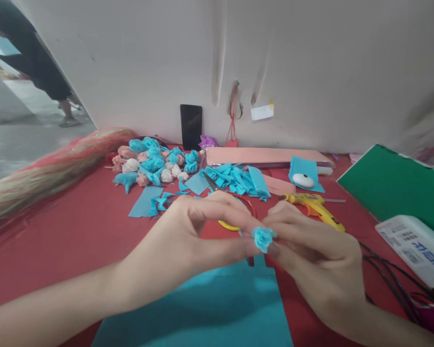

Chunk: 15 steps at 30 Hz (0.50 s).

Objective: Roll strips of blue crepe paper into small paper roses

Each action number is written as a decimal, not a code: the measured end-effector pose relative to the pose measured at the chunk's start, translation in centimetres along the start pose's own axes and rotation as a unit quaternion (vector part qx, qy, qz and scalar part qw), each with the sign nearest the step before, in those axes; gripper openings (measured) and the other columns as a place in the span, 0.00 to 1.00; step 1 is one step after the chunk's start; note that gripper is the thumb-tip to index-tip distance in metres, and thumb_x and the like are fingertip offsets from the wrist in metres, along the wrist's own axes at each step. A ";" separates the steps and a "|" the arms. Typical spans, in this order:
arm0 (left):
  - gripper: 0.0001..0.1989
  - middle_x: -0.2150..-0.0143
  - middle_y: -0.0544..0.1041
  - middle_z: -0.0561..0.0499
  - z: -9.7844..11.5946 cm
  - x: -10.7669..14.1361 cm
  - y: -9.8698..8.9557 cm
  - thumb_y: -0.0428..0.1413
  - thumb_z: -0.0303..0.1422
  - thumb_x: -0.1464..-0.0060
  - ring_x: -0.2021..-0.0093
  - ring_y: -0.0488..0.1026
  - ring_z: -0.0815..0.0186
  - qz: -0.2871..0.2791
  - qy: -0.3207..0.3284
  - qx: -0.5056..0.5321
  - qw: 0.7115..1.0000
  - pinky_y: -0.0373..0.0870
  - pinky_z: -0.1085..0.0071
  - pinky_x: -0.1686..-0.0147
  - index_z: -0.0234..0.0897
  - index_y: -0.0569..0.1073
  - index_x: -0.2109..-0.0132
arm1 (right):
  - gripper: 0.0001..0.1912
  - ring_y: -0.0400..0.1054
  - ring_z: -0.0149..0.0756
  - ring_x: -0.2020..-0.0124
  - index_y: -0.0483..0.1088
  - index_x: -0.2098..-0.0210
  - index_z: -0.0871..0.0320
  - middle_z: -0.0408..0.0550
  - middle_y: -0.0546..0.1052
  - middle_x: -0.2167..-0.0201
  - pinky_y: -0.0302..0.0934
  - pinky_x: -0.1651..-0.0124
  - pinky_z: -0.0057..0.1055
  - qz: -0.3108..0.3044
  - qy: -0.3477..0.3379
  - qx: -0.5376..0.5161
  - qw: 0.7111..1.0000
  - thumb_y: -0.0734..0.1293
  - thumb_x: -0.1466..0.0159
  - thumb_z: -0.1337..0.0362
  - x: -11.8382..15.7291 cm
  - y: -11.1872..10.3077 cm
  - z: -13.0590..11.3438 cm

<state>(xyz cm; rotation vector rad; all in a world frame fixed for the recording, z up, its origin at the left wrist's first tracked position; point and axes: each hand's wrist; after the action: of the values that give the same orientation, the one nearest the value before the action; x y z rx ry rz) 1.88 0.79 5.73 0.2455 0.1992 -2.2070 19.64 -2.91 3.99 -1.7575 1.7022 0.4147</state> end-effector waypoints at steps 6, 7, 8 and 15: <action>0.09 0.69 0.76 0.58 -0.1 0.1 0.1 0.63 0.23 0.49 0.65 0.72 0.75 0.000 -0.017 0.037 0.999 0.71 0.81 0.63 0.45 0.82 0.67 | 0.11 0.67 0.34 0.75 0.79 0.70 0.49 0.40 0.78 0.76 0.65 0.70 0.32 0.016 0.010 -0.019 1.000 0.71 0.42 0.74 0.0 0.2 0.1; 0.10 0.69 0.76 0.58 -0.1 0.1 0.2 0.63 0.23 0.49 0.65 0.72 0.75 0.000 -0.017 0.044 0.999 0.71 0.81 0.62 0.46 0.82 0.67 | 0.11 0.67 0.33 0.75 0.79 0.70 0.49 0.40 0.78 0.76 0.65 0.70 0.32 0.016 0.013 -0.023 1.000 0.72 0.43 0.74 0.0 0.3 0.1; 0.10 0.69 0.76 0.58 -0.2 0.1 0.2 0.63 0.23 0.48 0.65 0.72 0.75 -0.001 -0.015 0.050 0.999 0.71 0.81 0.62 0.46 0.82 0.66 | 0.11 0.67 0.33 0.75 0.79 0.71 0.50 0.40 0.78 0.76 0.65 0.70 0.32 0.017 0.014 -0.025 0.999 0.72 0.43 0.74 0.0 0.3 0.1; 0.10 0.69 0.76 0.58 -0.5 0.1 0.2 0.62 0.23 0.48 0.66 0.71 0.74 0.002 -0.023 0.059 0.998 0.70 0.81 0.66 0.45 0.82 0.66 | 0.20 0.69 0.33 0.73 0.79 0.59 0.43 0.37 0.79 0.74 0.67 0.71 0.29 0.041 0.036 -0.028 0.998 0.72 0.43 0.76 0.6 0.5 0.0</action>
<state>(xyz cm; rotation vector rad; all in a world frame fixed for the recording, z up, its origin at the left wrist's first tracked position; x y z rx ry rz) 2.05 0.73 5.25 0.2604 0.0425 -2.2219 19.24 -3.35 3.49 -1.7654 1.8350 0.4449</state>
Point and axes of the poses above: each hand's wrist, its own x-axis away from the middle knuckle, its own y-axis out of the palm, z = x × y
